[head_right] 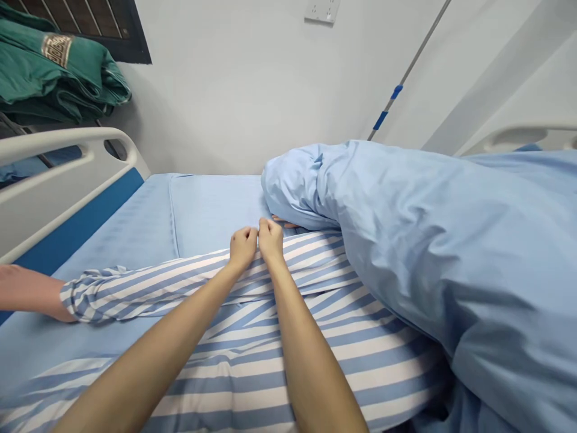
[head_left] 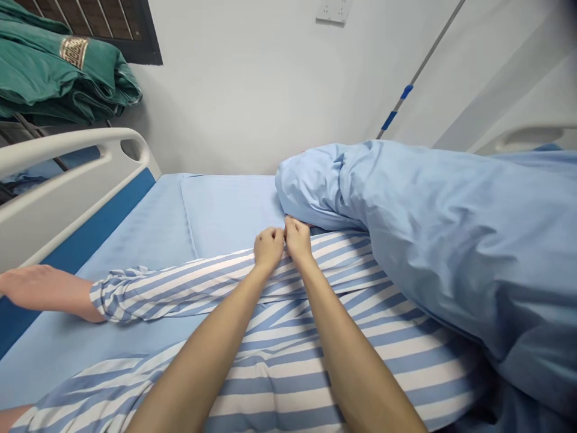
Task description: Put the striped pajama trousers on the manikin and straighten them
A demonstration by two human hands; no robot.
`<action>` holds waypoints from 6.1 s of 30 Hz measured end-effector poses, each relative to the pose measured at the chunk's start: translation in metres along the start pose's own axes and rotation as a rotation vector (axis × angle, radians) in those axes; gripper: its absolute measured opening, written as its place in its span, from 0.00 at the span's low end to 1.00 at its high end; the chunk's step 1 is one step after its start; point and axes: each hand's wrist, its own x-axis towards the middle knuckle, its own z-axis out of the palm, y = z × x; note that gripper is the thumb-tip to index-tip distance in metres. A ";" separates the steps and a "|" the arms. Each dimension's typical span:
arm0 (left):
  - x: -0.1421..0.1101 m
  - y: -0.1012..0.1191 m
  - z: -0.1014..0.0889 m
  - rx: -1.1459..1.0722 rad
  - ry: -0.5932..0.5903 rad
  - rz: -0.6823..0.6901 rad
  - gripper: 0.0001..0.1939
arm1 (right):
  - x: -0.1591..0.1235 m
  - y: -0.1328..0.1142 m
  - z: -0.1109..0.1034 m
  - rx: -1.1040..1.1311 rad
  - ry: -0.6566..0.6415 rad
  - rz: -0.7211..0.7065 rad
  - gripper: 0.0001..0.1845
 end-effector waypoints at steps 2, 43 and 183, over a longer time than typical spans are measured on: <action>0.000 -0.003 0.004 0.001 -0.040 -0.015 0.14 | -0.004 -0.005 -0.008 -0.238 0.058 -0.111 0.17; -0.044 -0.163 -0.209 0.392 0.236 -0.195 0.17 | 0.004 0.021 -0.038 -0.949 0.193 0.216 0.24; 0.000 0.034 0.035 -0.287 0.006 -0.010 0.16 | 0.008 0.012 -0.044 -0.118 0.059 -0.048 0.21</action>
